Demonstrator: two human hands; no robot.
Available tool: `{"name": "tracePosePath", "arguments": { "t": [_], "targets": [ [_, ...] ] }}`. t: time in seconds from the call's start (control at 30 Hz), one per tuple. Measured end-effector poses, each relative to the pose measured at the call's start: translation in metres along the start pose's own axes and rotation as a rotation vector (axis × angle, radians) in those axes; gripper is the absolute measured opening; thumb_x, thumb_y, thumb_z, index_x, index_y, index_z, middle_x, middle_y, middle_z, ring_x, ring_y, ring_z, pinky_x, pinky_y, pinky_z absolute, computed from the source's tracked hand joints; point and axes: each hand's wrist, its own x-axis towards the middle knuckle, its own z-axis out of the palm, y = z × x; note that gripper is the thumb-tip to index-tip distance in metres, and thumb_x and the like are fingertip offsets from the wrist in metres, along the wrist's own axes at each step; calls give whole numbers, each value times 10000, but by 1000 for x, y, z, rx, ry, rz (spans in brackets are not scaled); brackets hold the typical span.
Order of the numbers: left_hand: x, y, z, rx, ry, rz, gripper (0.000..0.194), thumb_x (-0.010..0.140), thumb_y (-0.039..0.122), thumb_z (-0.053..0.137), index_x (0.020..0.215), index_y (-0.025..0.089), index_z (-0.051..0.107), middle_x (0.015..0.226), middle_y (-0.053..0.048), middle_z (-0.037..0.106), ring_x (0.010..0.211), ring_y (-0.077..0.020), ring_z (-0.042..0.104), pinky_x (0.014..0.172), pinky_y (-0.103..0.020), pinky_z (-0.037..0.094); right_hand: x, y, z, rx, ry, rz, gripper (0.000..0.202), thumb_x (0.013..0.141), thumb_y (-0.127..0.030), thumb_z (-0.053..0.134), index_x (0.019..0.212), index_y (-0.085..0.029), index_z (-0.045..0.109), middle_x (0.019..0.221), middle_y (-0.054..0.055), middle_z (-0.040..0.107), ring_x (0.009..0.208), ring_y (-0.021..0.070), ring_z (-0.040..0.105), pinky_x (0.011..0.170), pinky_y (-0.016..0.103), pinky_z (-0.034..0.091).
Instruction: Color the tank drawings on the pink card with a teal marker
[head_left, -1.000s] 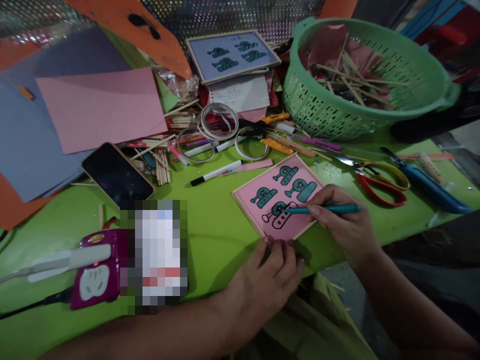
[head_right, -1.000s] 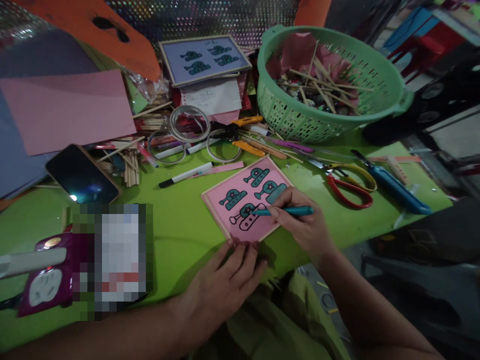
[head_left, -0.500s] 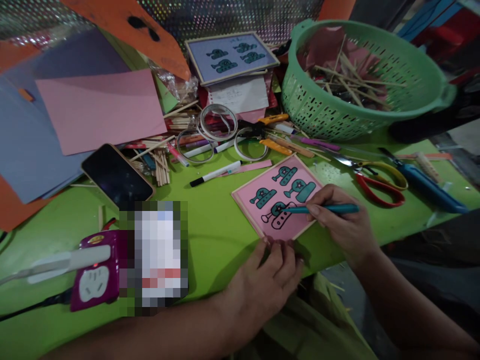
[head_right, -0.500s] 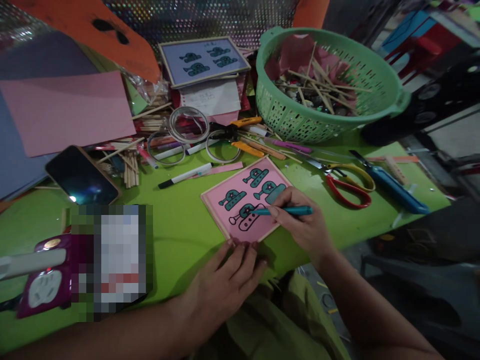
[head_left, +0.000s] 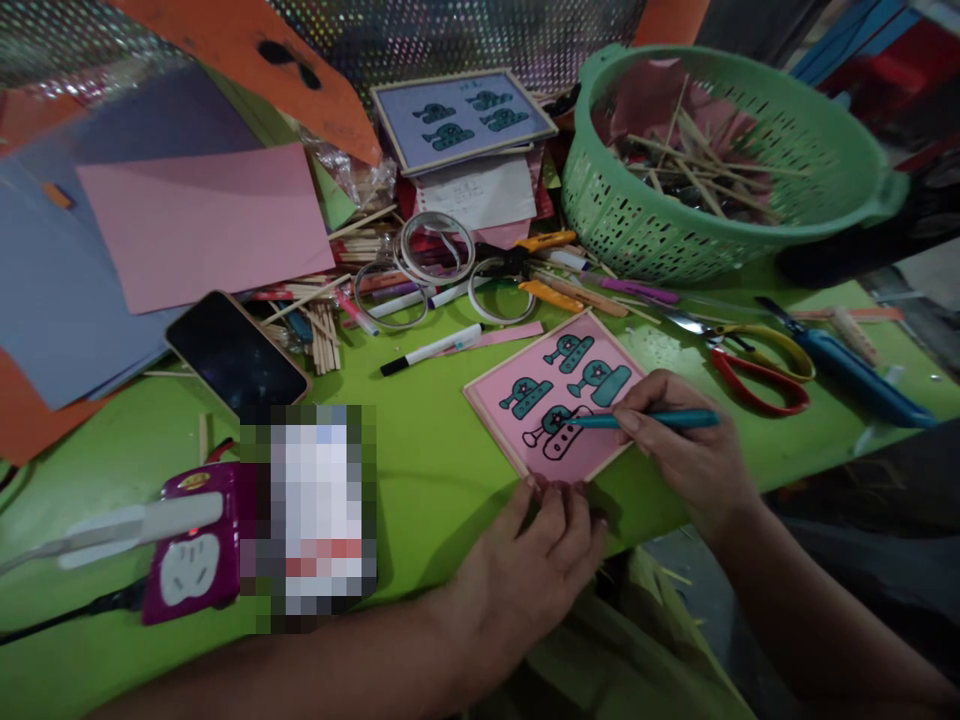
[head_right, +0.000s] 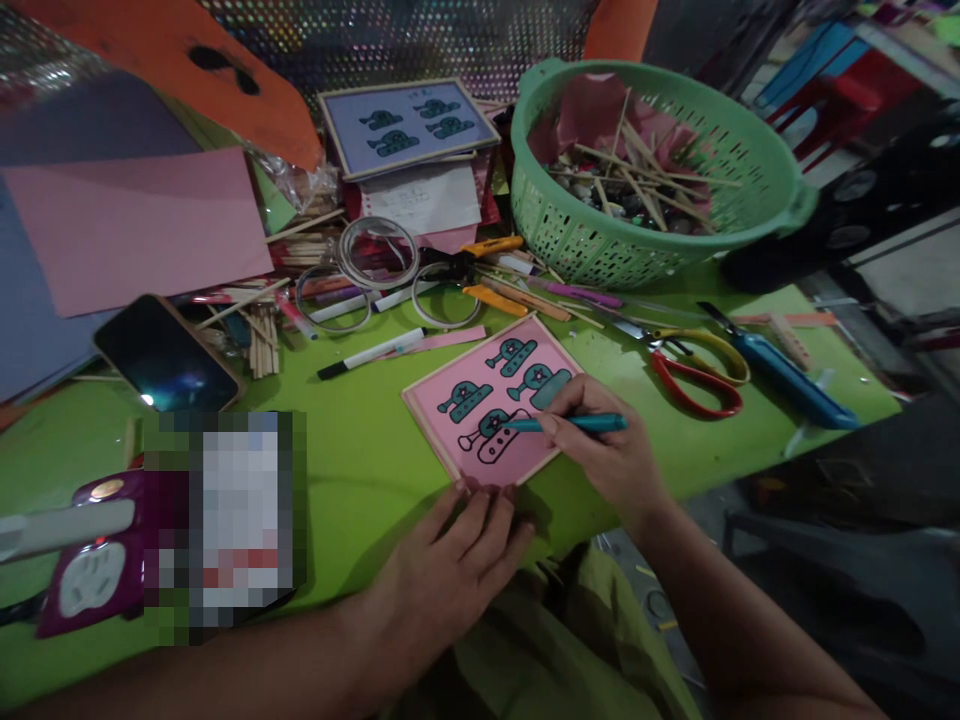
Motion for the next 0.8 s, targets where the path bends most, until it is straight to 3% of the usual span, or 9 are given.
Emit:
{"name": "tracePosePath", "arguments": {
  "t": [0.37,0.63,0.8],
  "targets": [
    [0,1,-2,12,-17,3,382,1037,323,568,1404,264,656,1374,-34,661,1213,-209,582,1112,-426,388,-2,2,-2,-2,-8,-5,153,867,-183,732,753,-239,647,615,-28,634,543,137,551,518,274,430],
    [-1,-1,-3,43,-85,44,422,1049,342,547,1458,256,609,1436,-63,628,1242,-220,577,1116,-436,403,-2,3,-2,129,18,68,201,870,-359,787,764,-240,664,592,-19,639,459,130,466,439,287,349],
    [-1,0,-2,20,-67,31,425,1026,352,593,1439,256,624,1423,-50,645,1226,-217,579,1110,-433,413,-4,5,-3,143,34,83,226,874,-422,796,785,-253,675,623,-3,658,484,145,495,443,294,362]
  ]
}}
